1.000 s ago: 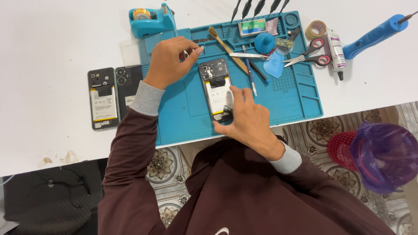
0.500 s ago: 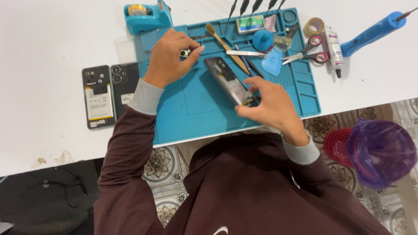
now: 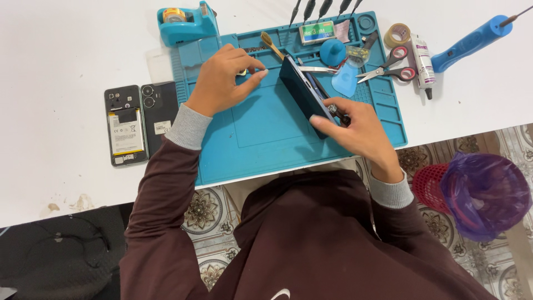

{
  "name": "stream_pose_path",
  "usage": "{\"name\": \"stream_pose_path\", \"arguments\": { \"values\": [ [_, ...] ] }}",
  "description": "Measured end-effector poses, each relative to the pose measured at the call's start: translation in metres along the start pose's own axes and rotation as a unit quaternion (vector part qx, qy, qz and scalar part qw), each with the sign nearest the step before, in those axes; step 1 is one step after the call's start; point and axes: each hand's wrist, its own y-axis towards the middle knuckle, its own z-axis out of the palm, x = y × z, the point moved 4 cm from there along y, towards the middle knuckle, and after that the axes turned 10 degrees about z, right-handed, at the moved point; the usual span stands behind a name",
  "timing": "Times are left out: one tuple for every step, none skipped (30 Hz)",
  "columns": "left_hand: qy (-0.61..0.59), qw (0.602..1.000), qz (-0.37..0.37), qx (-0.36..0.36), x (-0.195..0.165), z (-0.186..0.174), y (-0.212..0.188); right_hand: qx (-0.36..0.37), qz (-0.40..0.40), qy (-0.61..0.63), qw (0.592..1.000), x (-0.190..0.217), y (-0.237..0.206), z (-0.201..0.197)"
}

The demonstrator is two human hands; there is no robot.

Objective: The person removes a camera module from a disassembled smartphone, then uses a screwdriver to fasten it into a different phone chassis. Afterward, they use a wooden stick to wipe the screen and edges of a separate smartphone. The clip ends before the device is fully reassembled.

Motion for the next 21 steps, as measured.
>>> {"name": "stream_pose_path", "arguments": {
  "values": [
    [-0.001, 1.0, -0.002, -0.006, 0.001, -0.001, 0.0, -0.011, -0.007, -0.016, 1.0, 0.001, -0.001, 0.0],
    [-0.001, 1.0, -0.006, -0.012, 0.002, -0.003, 0.0, -0.02, -0.015, -0.032, 0.999, 0.002, -0.001, -0.001],
    [-0.002, 1.0, -0.01, -0.019, 0.004, -0.004, -0.001, -0.029, -0.023, -0.049, 0.998, 0.004, -0.002, -0.001],
    [-0.003, 0.999, -0.02, -0.025, 0.005, -0.004, -0.002, -0.042, -0.052, -0.076, 0.995, 0.006, -0.004, -0.001],
    [-0.002, 0.999, -0.029, -0.031, 0.008, -0.005, -0.003, -0.056, -0.083, -0.101, 0.99, 0.009, -0.006, -0.001],
    [0.0, 0.999, -0.037, -0.037, 0.011, -0.006, -0.004, -0.07, -0.114, -0.126, 0.983, 0.012, -0.007, 0.0],
    [0.004, 0.998, -0.041, -0.038, 0.013, -0.007, -0.004, -0.077, -0.176, -0.141, 0.971, 0.016, -0.011, 0.002],
    [0.007, 0.998, -0.045, -0.038, 0.016, -0.007, -0.004, -0.084, -0.236, -0.155, 0.956, 0.019, -0.015, 0.006],
    [0.01, 0.998, -0.049, -0.039, 0.017, -0.007, -0.006, -0.09, -0.295, -0.169, 0.936, 0.022, -0.021, 0.008],
    [0.008, 0.998, -0.05, -0.042, 0.018, -0.007, -0.007, -0.087, -0.318, -0.192, 0.924, 0.022, -0.024, 0.012],
    [0.007, 0.998, -0.05, -0.046, 0.018, -0.007, -0.007, -0.084, -0.341, -0.216, 0.911, 0.022, -0.027, 0.017],
    [0.005, 0.998, -0.051, -0.048, 0.019, -0.007, -0.007, -0.082, -0.363, -0.239, 0.897, 0.023, -0.03, 0.021],
    [0.008, 0.997, -0.06, -0.044, 0.02, -0.007, -0.008, -0.07, -0.37, -0.268, 0.886, 0.022, -0.028, 0.022],
    [0.01, 0.997, -0.07, -0.039, 0.02, -0.007, -0.008, -0.058, -0.377, -0.298, 0.875, 0.021, -0.023, 0.023],
    [0.011, 0.996, -0.079, -0.034, 0.02, -0.007, -0.009, -0.046, -0.381, -0.327, 0.863, 0.02, -0.021, 0.024],
    [0.01, 0.996, -0.076, -0.036, 0.02, -0.007, -0.008, -0.044, -0.383, -0.329, 0.862, 0.018, -0.018, 0.023],
    [0.011, 0.997, -0.073, -0.04, 0.02, -0.008, -0.008, -0.043, -0.387, -0.332, 0.859, 0.018, -0.013, 0.021],
    [0.012, 0.996, -0.071, -0.044, 0.021, -0.009, -0.007, -0.039, -0.391, -0.334, 0.857, 0.016, -0.008, 0.019],
    [0.026, 0.996, -0.078, -0.043, 0.022, -0.01, -0.007, -0.036, -0.397, -0.338, 0.853, 0.014, -0.003, 0.016],
    [0.038, 0.995, -0.088, -0.039, 0.023, -0.009, -0.007, -0.032, -0.401, -0.341, 0.85, 0.012, 0.001, 0.013],
    [0.051, 0.993, -0.097, -0.035, 0.023, -0.009, -0.008, -0.027, -0.406, -0.342, 0.847, 0.009, 0.002, 0.012]
  ]
}}
